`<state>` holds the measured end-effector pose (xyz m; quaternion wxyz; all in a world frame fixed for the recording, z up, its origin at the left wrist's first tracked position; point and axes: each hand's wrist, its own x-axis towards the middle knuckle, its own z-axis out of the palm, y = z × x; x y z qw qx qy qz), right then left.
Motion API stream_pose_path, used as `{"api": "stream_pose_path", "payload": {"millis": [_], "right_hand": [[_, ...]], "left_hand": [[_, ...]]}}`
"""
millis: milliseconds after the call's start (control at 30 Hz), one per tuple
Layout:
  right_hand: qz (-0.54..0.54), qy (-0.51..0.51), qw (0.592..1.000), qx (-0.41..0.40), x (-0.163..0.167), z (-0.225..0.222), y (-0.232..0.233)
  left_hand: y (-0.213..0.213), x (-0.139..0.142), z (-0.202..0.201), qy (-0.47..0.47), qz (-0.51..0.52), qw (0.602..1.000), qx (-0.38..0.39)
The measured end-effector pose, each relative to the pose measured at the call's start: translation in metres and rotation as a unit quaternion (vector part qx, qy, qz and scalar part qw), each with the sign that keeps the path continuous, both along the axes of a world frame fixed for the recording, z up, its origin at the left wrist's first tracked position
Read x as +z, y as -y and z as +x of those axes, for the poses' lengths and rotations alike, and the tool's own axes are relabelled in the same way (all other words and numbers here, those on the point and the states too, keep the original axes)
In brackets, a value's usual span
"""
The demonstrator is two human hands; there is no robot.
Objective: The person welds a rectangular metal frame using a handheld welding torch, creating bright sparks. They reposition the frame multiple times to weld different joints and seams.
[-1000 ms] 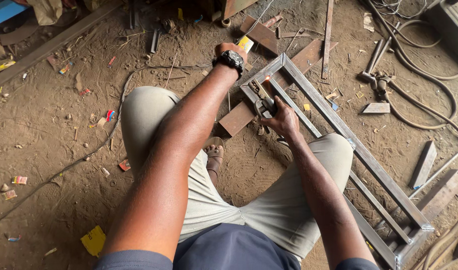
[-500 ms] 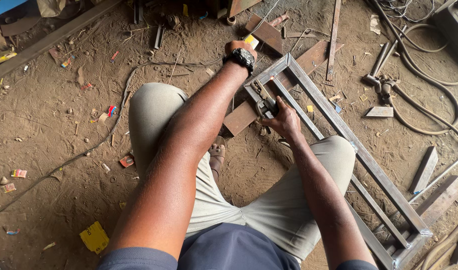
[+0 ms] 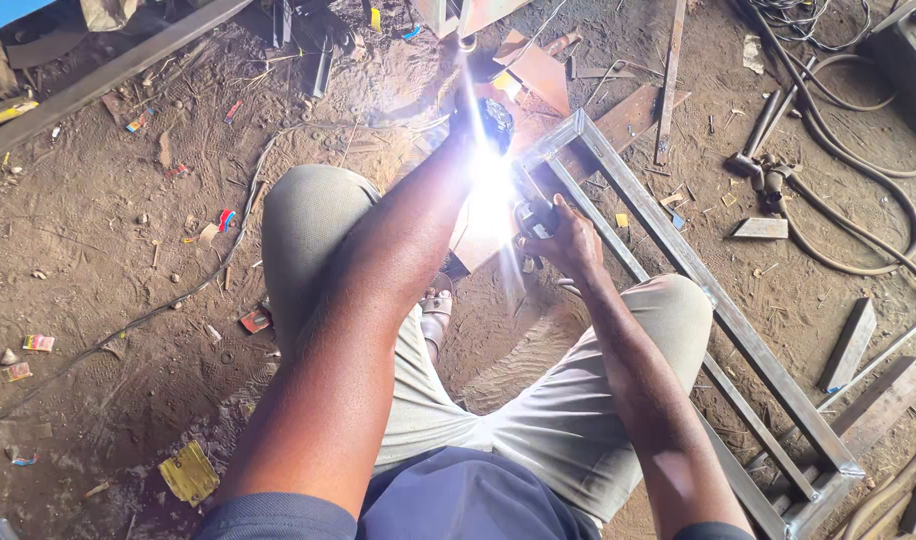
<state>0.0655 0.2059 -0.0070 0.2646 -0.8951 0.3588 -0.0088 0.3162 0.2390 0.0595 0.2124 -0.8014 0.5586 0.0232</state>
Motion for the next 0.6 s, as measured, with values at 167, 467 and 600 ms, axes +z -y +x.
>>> {"api": "stream_pose_path", "payload": {"millis": [167,467,600], "right_hand": [[0.004,0.007,1.0,-0.015,0.004,0.0,-0.004],[0.018,0.004,1.0,0.0,-0.01,-0.001,0.002],[0.016,-0.005,1.0,0.011,-0.01,0.0,0.005]], "left_hand": [[-0.004,-0.002,-0.001,0.018,-0.004,1.0,-0.018],[0.001,-0.007,0.002,0.041,0.003,0.999,-0.026],[0.0,-0.008,0.002,0.037,-0.046,0.997,-0.043]]}}
